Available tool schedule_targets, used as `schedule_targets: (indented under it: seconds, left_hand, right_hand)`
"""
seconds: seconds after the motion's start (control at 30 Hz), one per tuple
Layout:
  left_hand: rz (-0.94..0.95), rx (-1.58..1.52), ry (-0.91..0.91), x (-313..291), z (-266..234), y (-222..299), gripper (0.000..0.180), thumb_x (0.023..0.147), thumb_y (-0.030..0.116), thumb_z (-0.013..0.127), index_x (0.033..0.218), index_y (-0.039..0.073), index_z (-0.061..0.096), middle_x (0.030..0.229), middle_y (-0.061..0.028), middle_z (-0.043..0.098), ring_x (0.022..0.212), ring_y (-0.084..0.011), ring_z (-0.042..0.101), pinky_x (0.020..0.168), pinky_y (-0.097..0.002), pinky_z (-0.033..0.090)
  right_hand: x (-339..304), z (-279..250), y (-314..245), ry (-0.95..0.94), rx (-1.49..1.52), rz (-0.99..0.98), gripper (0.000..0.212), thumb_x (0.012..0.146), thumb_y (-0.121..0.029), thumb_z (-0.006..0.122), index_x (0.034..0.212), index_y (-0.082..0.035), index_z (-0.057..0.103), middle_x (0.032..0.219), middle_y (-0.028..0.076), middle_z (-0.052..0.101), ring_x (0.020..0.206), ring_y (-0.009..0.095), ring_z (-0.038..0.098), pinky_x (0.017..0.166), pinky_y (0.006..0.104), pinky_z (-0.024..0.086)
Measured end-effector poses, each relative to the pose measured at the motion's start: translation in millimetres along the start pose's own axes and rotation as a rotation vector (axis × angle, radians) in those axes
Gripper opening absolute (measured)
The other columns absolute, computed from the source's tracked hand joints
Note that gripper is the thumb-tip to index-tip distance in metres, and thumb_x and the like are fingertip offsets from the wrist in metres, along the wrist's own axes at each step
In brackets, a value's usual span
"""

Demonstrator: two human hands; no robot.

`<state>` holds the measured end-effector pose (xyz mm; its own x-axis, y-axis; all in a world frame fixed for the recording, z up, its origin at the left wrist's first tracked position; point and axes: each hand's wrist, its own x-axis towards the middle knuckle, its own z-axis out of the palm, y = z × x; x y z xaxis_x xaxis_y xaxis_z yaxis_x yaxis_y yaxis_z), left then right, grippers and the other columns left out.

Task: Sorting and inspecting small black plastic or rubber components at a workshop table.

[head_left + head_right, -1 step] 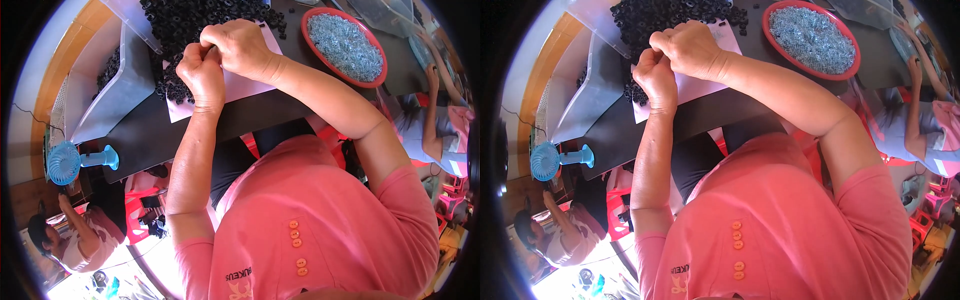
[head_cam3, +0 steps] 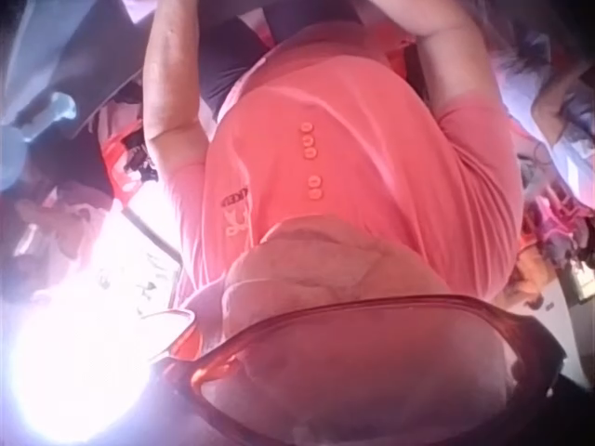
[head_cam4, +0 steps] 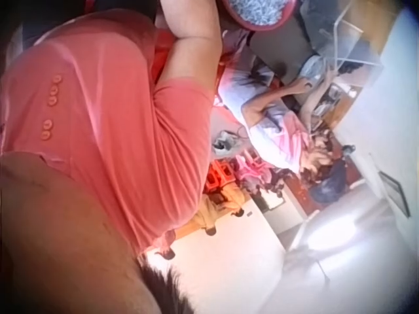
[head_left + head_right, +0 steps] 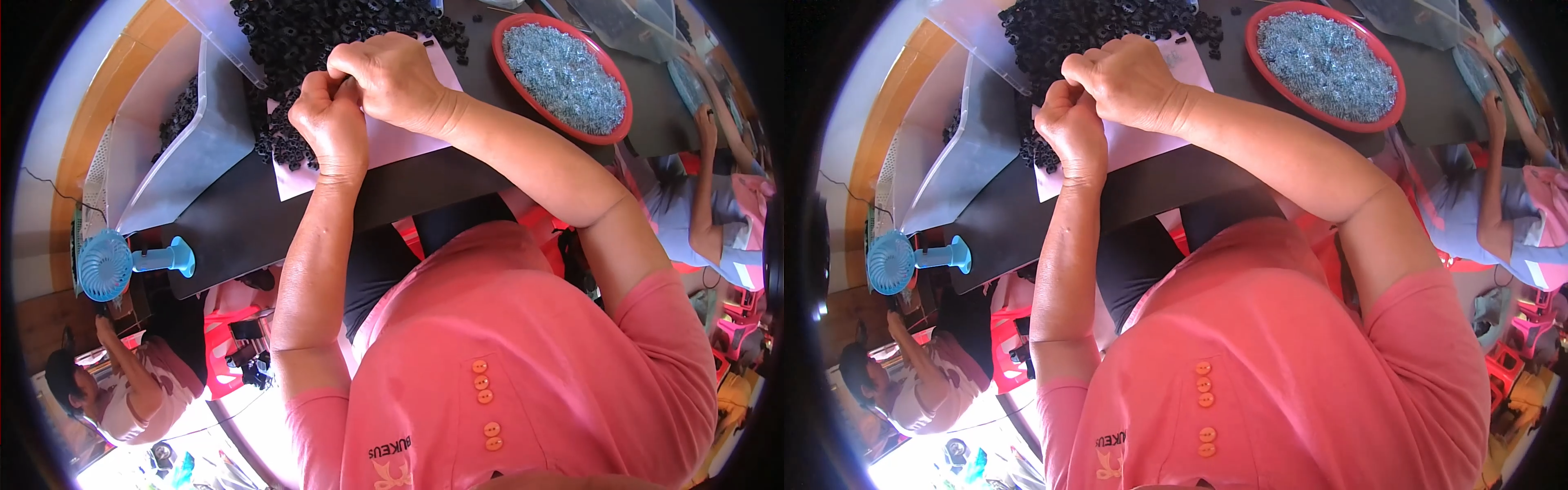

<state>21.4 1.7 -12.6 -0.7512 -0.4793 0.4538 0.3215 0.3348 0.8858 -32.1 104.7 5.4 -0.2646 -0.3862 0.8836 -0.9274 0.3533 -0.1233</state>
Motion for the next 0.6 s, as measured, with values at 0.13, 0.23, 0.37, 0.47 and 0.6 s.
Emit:
schedule_targets:
  seconds: [0.13,0.23,0.37,0.47,0.6]
  left_hand:
    - [0.031,-0.062,0.022,0.9,-2.5,0.4,0.004,0.080,-0.001,0.065,0.078,-0.004,0.062,0.066,-0.0069,0.064,0.058,-0.0097,0.055,0.053,-0.0252,0.046]
    - [-0.273,-0.212,-0.047,2.2,-4.3,18.2,0.008,0.084,0.005,0.068,0.086,-0.003,0.067,0.070,-0.0036,0.062,0.055,-0.0103,0.055,0.048,-0.0248,0.042]
    - [-0.402,-0.438,-0.063,8.9,-11.6,15.5,0.007,0.086,0.000,0.062,0.090,-0.006,0.063,0.070,-0.0083,0.063,0.054,-0.0142,0.056,0.050,-0.0256,0.045]
    - [-0.458,-0.589,-0.067,11.3,-12.9,9.1,0.006,0.086,-0.001,0.062,0.090,-0.006,0.063,0.074,-0.0090,0.063,0.058,-0.0158,0.059,0.053,-0.0263,0.047]
    - [-0.498,-0.637,-0.071,12.9,-11.9,3.7,0.007,0.087,-0.001,0.062,0.091,-0.007,0.062,0.079,-0.0105,0.064,0.065,-0.0176,0.062,0.058,-0.0280,0.051]
  right_hand:
    - [-3.6,3.5,-1.3,0.037,0.074,0.028,0.026,0.066,0.004,0.066,0.087,-0.011,0.060,0.073,0.003,0.065,0.064,0.025,0.063,0.057,0.0354,0.049]
    - [-6.5,1.4,0.3,0.119,0.077,0.083,0.031,0.066,-0.003,0.067,0.096,-0.011,0.061,0.077,0.005,0.067,0.070,0.027,0.066,0.063,0.0399,0.051]
    - [-6.3,-0.4,-5.5,0.029,0.132,0.182,0.045,0.069,0.001,0.062,0.112,-0.010,0.058,0.096,0.010,0.068,0.086,0.030,0.066,0.076,0.0419,0.051]
    - [-6.1,0.5,-6.4,0.006,0.144,0.192,0.048,0.069,0.001,0.062,0.116,-0.010,0.058,0.102,0.010,0.068,0.091,0.030,0.065,0.081,0.0421,0.050]
    - [-5.1,-3.4,-8.4,0.009,0.106,0.167,0.050,0.069,0.000,0.062,0.118,-0.011,0.057,0.103,0.009,0.068,0.092,0.029,0.065,0.083,0.0422,0.049]
